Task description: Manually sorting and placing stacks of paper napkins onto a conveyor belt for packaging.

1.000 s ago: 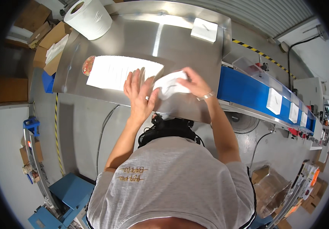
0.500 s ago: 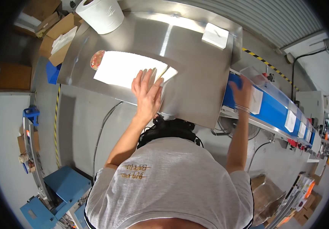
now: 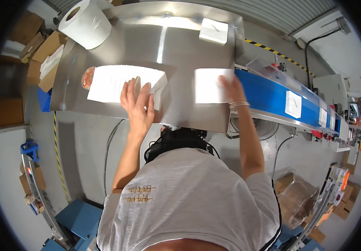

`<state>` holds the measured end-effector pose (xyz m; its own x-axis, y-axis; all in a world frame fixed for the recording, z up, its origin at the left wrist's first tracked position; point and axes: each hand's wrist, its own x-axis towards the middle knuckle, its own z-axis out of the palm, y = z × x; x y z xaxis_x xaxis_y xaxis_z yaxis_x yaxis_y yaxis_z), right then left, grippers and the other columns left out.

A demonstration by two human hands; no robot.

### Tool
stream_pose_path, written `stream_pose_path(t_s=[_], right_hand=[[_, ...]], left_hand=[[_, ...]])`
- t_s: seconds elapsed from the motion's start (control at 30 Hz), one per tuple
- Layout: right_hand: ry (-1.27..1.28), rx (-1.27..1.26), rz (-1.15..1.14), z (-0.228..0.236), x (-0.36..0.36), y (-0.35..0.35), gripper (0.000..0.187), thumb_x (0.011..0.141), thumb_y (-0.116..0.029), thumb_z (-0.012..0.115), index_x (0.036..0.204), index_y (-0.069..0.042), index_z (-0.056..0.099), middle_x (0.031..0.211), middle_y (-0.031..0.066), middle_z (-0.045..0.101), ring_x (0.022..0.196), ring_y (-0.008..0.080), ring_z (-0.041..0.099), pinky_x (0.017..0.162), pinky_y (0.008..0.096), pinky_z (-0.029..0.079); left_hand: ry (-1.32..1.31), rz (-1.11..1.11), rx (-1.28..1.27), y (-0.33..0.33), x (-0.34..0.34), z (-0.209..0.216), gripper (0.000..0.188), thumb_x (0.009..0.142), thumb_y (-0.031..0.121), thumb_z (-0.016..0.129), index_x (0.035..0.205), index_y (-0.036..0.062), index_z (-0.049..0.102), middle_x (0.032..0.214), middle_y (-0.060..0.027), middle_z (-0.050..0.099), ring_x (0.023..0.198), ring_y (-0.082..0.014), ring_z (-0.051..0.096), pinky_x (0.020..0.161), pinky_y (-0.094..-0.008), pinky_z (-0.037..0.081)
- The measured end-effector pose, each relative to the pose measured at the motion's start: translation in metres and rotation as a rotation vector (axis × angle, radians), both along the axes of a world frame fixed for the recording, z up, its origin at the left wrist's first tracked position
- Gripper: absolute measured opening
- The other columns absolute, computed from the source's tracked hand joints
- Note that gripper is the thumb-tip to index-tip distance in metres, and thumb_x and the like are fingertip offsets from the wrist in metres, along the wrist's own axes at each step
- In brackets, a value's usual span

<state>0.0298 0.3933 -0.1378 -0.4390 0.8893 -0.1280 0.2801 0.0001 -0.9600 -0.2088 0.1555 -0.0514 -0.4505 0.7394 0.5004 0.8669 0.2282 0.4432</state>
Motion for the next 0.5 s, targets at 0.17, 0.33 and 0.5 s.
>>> stream_pose_path(t_s=[0.17,0.33,0.5], right_hand=[[-0.653,0.309,-0.409,0.004,0.098,0.059,0.044,0.080,-0.039,0.070,0.100,-0.001,0.062,0.094,0.0177,0.067,0.085,0.0324,0.063,0.076,0.0407,0.048],[-0.552,0.826,-0.245,0.042,0.055,0.032,0.049,0.073,-0.027,0.076,0.111,-0.003,0.059,0.106,0.0178,0.061,0.099,0.0345,0.058,0.087,0.0422,0.046],[-0.018,0.351,0.570,0.071,-0.091,-0.049,0.048,0.075,-0.020,0.077,0.118,-0.014,0.057,0.130,0.0086,0.049,0.116,0.0247,0.050,0.095,0.0358,0.044]], left_hand=[[0.023,-0.005,0.019,0.001,0.002,-0.004,0.033,0.079,0.006,0.064,0.112,0.0090,0.065,0.138,-0.0175,0.041,0.132,-0.0402,0.030,0.107,-0.0537,0.021],[-0.035,-0.031,0.016,0.001,0.005,0.003,0.029,0.077,0.004,0.064,0.105,0.0103,0.069,0.139,-0.0163,0.041,0.133,-0.0400,0.028,0.107,-0.0530,0.019],[-0.057,-0.102,0.019,0.003,0.001,0.002,0.029,0.076,0.004,0.064,0.103,0.0115,0.070,0.141,-0.0158,0.039,0.135,-0.0407,0.025,0.108,-0.0526,0.015]])
